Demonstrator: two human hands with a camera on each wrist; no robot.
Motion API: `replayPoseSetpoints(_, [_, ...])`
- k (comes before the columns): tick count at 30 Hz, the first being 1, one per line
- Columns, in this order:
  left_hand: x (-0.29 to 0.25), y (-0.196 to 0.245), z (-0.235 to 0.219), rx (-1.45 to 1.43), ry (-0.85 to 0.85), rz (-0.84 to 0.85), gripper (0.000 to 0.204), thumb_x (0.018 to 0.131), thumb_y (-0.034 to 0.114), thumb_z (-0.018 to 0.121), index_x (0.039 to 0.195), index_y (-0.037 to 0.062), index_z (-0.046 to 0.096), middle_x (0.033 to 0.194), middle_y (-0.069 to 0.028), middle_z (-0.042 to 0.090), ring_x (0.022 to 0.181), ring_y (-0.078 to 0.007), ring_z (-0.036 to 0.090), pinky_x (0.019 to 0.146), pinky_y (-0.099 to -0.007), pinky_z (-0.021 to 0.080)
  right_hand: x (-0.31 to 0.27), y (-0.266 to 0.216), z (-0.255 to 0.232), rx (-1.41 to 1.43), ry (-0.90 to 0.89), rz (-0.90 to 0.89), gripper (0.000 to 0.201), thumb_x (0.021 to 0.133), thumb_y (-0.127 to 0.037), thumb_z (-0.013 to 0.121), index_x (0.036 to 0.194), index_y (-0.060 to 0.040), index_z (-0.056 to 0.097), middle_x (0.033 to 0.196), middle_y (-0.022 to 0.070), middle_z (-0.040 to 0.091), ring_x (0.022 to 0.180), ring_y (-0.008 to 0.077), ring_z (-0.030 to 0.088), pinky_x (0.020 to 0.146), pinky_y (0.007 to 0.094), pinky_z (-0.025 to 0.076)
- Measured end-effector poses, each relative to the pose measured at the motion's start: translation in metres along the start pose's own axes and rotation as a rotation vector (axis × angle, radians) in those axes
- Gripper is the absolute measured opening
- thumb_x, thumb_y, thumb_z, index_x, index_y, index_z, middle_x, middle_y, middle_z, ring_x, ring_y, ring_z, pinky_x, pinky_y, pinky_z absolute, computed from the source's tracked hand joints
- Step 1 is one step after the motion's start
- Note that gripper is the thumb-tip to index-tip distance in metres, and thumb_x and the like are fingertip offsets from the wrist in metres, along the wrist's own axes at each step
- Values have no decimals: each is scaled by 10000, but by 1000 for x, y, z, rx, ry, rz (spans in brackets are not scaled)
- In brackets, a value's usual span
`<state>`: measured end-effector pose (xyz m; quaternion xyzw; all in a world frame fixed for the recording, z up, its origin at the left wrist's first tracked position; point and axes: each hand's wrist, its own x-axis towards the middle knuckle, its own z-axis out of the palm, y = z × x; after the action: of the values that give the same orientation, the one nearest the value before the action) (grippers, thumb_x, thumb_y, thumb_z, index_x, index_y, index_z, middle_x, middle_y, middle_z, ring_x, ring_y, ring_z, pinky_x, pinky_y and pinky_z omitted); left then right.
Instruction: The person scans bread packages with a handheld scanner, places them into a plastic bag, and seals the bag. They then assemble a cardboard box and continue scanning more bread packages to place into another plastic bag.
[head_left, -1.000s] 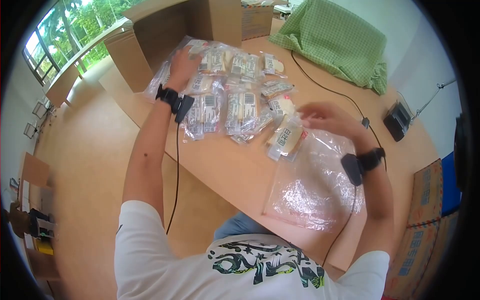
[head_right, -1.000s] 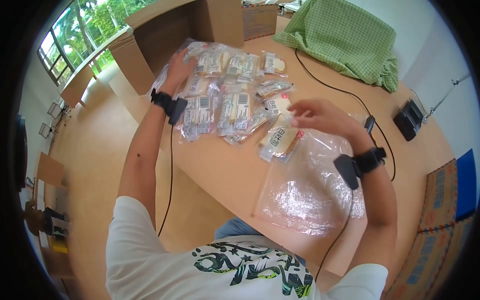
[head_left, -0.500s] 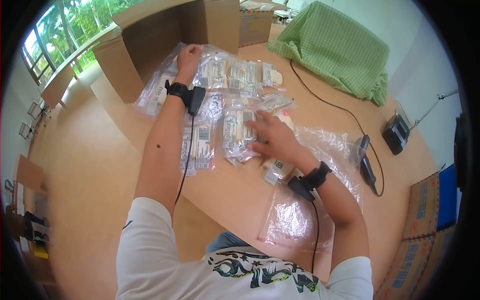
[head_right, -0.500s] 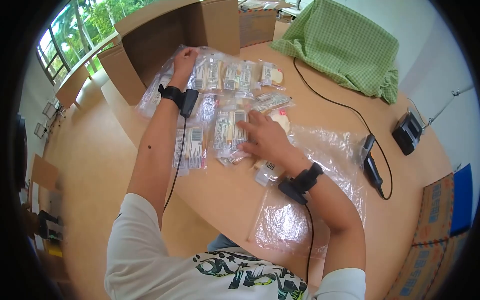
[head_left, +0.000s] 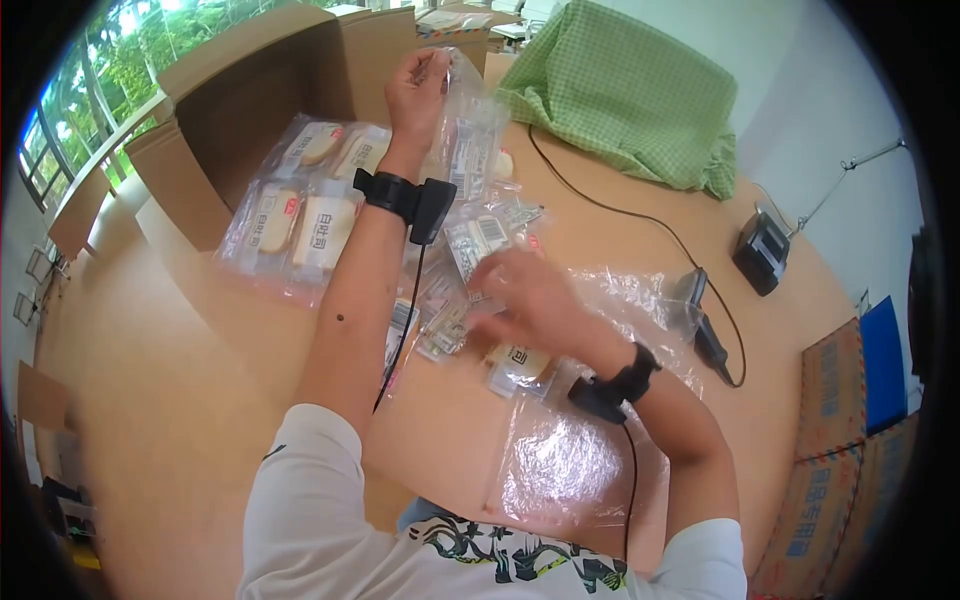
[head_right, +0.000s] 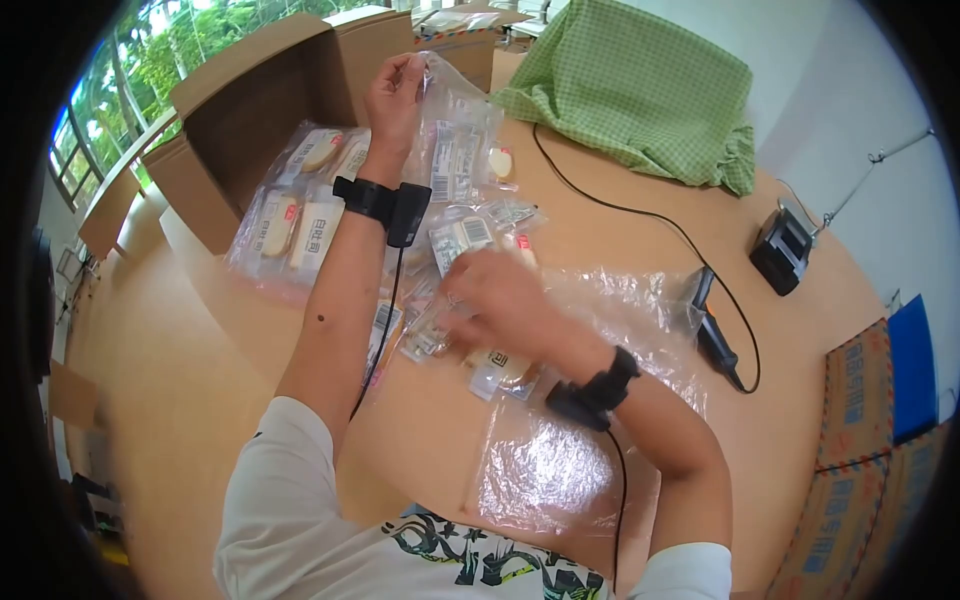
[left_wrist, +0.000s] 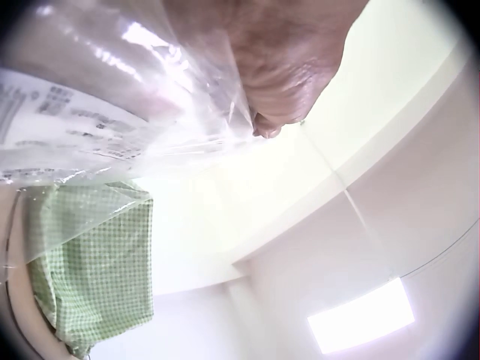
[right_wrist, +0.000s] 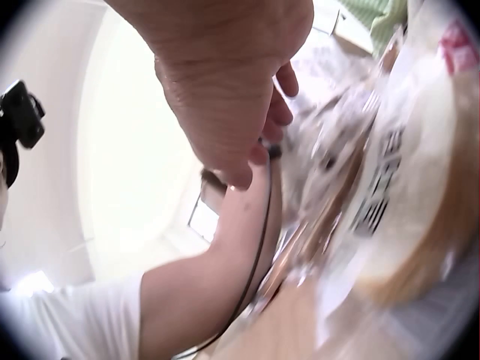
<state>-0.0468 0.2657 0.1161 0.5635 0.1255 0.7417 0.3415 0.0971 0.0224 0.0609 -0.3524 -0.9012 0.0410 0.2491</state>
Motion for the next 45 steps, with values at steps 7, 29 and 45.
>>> replayPoseSetpoints(7, [48, -12, 38, 57, -363, -39, 198, 951, 179, 582, 1099, 47, 582, 1050, -59, 626, 947, -133, 599, 831, -283, 499, 11, -26, 68, -30, -155, -255, 517, 817, -484, 631, 1232, -179, 584, 1395, 177, 412, 1269, 389, 398, 1020, 493, 356])
replayPoseSetpoints(29, [74, 138, 28, -776, -297, -272, 115, 937, 115, 546, 1046, 81, 561, 1118, -97, 607, 1124, -297, 568, 965, -499, 468, -6, 46, -60, 994, 1007, 480, 775, 851, -427, 693, 1414, -8, 362, 1217, 142, 560, 1103, 240, 556, 927, 336, 427])
replayPoseSetpoints(45, [-137, 87, 99, -734, -497, -966, 324, 1005, 288, 469, 1177, 24, 545, 1144, -106, 630, 1005, -224, 618, 965, -385, 465, -170, 11, -144, 668, 550, 857, 463, 886, -298, 656, 1232, -3, 569, 889, 18, 642, 759, 80, 578, 635, 217, 430])
